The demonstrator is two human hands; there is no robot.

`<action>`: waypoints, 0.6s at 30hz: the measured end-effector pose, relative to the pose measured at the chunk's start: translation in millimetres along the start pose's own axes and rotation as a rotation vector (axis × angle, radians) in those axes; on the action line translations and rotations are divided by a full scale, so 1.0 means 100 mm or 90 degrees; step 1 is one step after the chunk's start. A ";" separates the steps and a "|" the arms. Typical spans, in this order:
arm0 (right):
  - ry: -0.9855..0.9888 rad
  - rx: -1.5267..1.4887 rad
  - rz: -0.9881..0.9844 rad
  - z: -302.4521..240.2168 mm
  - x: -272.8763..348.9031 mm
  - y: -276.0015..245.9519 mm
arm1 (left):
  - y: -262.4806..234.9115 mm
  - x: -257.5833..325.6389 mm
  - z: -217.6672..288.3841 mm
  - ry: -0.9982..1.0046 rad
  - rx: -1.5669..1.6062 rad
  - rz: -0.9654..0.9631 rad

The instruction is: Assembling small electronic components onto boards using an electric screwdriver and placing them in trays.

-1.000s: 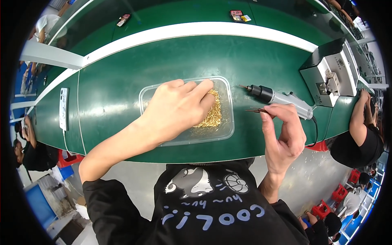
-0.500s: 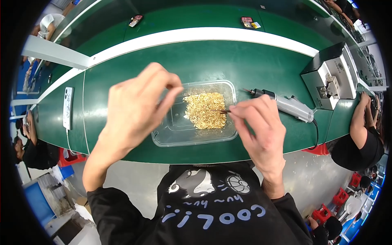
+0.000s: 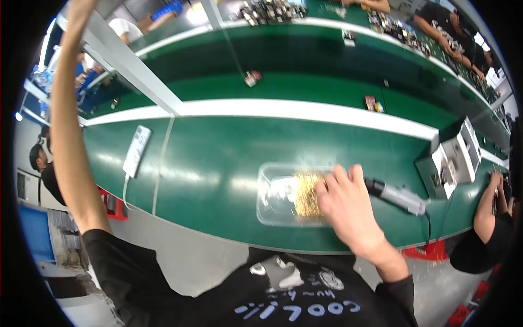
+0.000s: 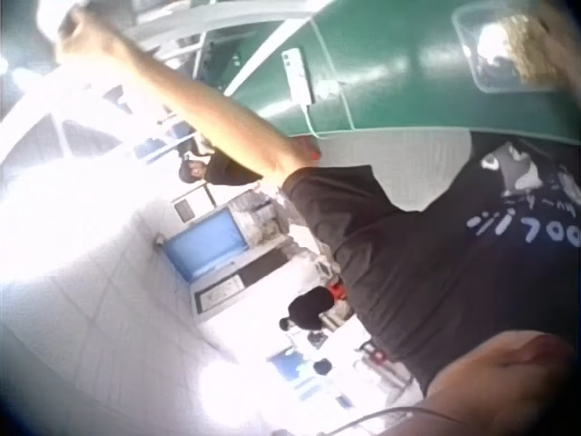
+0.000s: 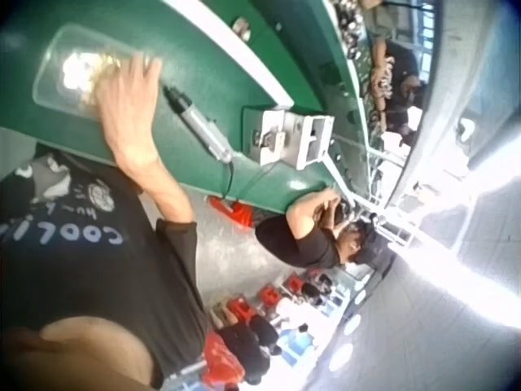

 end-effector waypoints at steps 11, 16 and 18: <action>-0.082 -0.049 -0.056 -0.10 0.16 -0.06 | 0.22 -0.13 0.63 -0.080 0.017 0.001; -0.035 -0.128 -0.057 0.01 0.23 -0.05 | -0.04 -0.34 0.58 0.073 0.098 -0.023; -0.006 -0.157 -0.017 0.15 0.19 -0.11 | -0.14 -0.40 0.51 0.011 0.067 -0.014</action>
Point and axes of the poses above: each hand's wrist, its own x-axis away from the middle knuckle, its own y-axis out of the palm, z = x × y, the point moved 10 cm from there along -x, towards the middle knuckle, and after that the axes turned 15 degrees about x, right-handed, at the moved point
